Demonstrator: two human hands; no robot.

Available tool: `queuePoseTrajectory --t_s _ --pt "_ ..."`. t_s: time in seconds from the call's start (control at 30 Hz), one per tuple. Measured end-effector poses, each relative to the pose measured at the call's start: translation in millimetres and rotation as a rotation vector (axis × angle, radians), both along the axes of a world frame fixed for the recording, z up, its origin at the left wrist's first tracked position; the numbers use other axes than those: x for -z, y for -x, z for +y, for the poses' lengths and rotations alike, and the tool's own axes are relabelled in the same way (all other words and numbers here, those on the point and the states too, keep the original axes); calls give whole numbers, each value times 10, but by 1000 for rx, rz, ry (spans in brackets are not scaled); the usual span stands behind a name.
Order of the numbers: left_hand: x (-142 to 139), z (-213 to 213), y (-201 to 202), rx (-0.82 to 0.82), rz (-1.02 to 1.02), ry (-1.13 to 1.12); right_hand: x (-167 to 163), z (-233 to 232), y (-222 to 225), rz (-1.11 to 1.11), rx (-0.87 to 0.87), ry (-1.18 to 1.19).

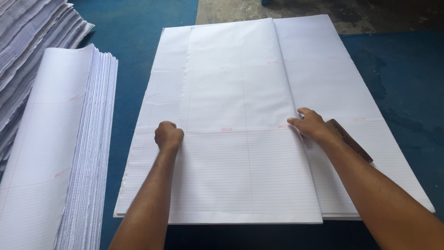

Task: The person folds large lined paper sheets in half and uses a wooden block to press the crease. They repeat this process for multiple sheets, stacking the folded sheets to the side.

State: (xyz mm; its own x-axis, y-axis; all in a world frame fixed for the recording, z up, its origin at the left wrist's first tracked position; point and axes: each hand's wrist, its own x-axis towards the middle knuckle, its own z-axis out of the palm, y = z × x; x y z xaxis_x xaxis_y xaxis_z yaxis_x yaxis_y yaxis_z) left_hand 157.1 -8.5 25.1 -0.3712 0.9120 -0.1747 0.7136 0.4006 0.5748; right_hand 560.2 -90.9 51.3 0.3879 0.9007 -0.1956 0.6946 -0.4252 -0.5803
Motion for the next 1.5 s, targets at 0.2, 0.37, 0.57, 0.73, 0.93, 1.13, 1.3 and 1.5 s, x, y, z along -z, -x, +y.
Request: queuePoseTrajectory --t_s 0.2,0.37,0.57,0.73,0.93,1.13,1.3,1.5 --pt "9 7 -156 -15 -80 40 -58 -6 -169 279 63 51" --pt "45 -2 -514 122 -65 -32 -402 -4 -308 403 92 -78" --pt "70 -75 -931 170 -71 -26 -759 -58 -348 301 56 -58" --pt "79 -119 -900 174 -122 -62 -837 -30 -107 142 15 -89" --pt "62 -101 -852 177 -185 -71 -760 95 292 48 -95 -147" --pt "94 -98 -831 168 -247 -61 -592 117 613 -109 -225 -100" --pt "129 -94 -844 182 -246 -88 -304 97 633 -283 -361 -156" --pt "90 -109 -852 188 -258 -74 -91 78 522 -155 -423 -341"
